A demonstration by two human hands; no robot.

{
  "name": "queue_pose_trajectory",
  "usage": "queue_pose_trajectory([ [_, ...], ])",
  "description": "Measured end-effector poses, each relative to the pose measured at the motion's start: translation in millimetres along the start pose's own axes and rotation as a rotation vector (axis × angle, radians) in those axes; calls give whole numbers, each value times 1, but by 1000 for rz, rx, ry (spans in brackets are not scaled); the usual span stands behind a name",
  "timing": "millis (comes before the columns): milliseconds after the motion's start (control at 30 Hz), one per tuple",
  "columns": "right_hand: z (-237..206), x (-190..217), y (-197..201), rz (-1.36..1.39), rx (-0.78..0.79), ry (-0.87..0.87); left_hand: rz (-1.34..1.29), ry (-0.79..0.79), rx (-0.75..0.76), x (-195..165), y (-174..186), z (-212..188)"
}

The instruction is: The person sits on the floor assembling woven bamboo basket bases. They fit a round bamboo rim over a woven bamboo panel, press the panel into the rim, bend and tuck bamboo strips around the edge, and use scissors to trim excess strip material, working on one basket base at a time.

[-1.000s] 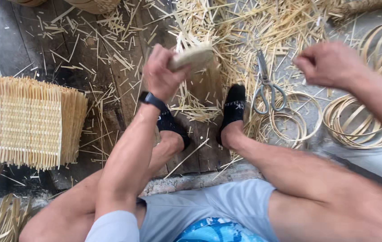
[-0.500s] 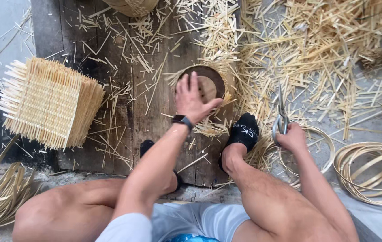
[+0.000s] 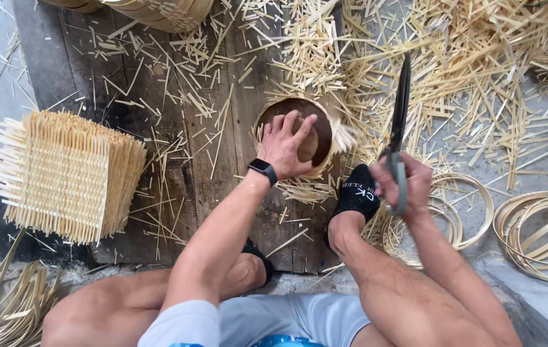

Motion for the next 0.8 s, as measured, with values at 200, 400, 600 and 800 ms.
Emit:
queue_pose_trajectory([
  [200,27,-4,-69,-323,246,-577,-75,229,-170,3,-12,-26],
  [400,31,-4,-22,-607,222,-358,9,365,-157,-5,-21,-26],
  [600,57,-28,-3,-1288,-5,520,-93,212,-176,-15,-16,-23],
  [800,86,-70,11,-1442,147,253,-97,76,-113,-11,-12,-21],
])
Point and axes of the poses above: each hand's wrist, its own z-axis towards the middle knuckle, its own y-axis out of the back of the hand, x = y × z, the point moved 3 cm from there along z, towards the middle knuckle
